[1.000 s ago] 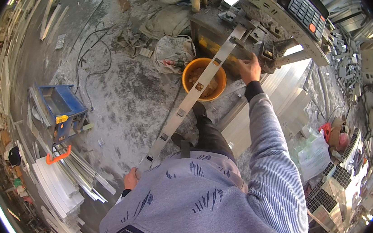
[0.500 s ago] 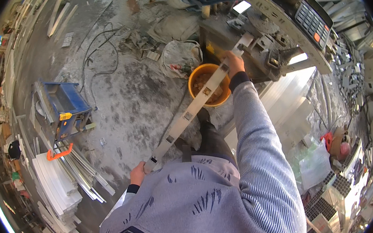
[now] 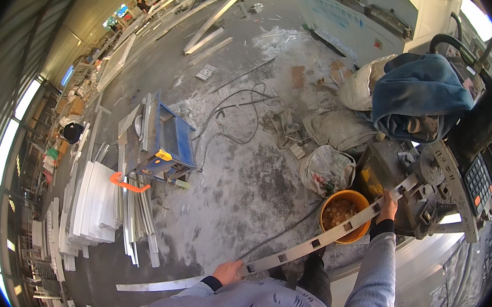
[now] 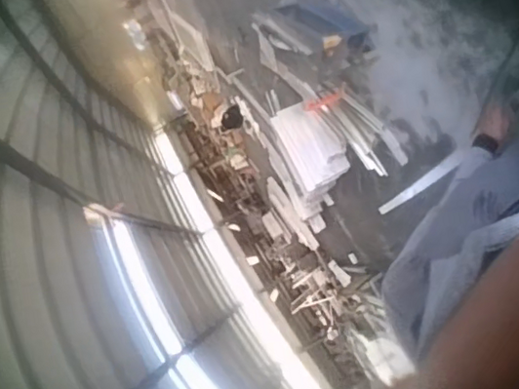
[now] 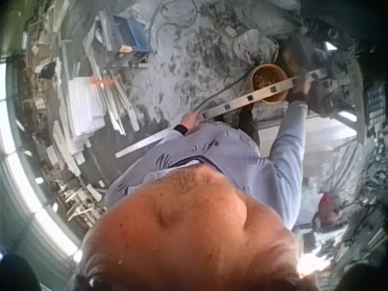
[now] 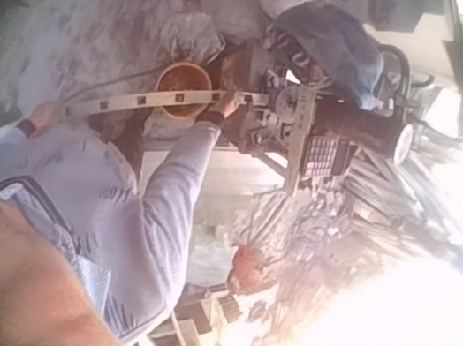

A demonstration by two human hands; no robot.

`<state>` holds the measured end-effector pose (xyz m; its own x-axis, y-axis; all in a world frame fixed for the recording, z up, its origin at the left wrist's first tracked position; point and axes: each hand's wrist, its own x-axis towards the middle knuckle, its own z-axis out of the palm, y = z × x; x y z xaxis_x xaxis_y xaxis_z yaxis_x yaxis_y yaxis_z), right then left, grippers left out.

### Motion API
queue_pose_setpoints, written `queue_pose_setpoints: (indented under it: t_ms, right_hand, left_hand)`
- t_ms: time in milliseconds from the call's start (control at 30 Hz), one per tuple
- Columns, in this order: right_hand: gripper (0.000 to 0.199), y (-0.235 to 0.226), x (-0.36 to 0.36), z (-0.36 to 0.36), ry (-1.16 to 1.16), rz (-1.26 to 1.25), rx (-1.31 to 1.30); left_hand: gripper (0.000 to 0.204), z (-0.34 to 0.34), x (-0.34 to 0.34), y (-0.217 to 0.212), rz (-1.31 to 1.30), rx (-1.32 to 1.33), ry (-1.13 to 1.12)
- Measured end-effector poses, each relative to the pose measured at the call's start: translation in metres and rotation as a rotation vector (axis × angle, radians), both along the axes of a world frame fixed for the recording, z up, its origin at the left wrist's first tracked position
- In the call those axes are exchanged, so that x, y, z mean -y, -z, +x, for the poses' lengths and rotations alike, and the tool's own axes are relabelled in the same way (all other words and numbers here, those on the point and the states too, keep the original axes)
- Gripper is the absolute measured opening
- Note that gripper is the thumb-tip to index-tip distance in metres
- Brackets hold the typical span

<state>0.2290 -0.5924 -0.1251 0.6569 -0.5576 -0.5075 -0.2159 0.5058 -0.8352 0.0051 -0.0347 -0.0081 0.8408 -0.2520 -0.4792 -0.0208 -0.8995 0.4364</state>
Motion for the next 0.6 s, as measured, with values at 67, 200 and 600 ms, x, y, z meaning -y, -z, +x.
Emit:
queue_pose_setpoints:
  t_ms: [67,200,600]
  right_hand:
    - [0.027,-0.008,-0.004,0.000,0.014,-0.017,0.003]
    - [0.024,-0.026,-0.014,-0.001,0.053,-0.007,0.020]
    - [0.025,-0.029,-0.014,0.000,-0.007,-0.027,0.002]
  left_hand:
    - [0.039,0.000,0.000,-0.002,-0.023,0.026,-0.001]
    - [0.036,-0.001,0.002,-0.003,-0.007,-0.014,-0.024]
    - [0.035,-0.001,0.004,-0.010,-0.033,0.016,-0.038]
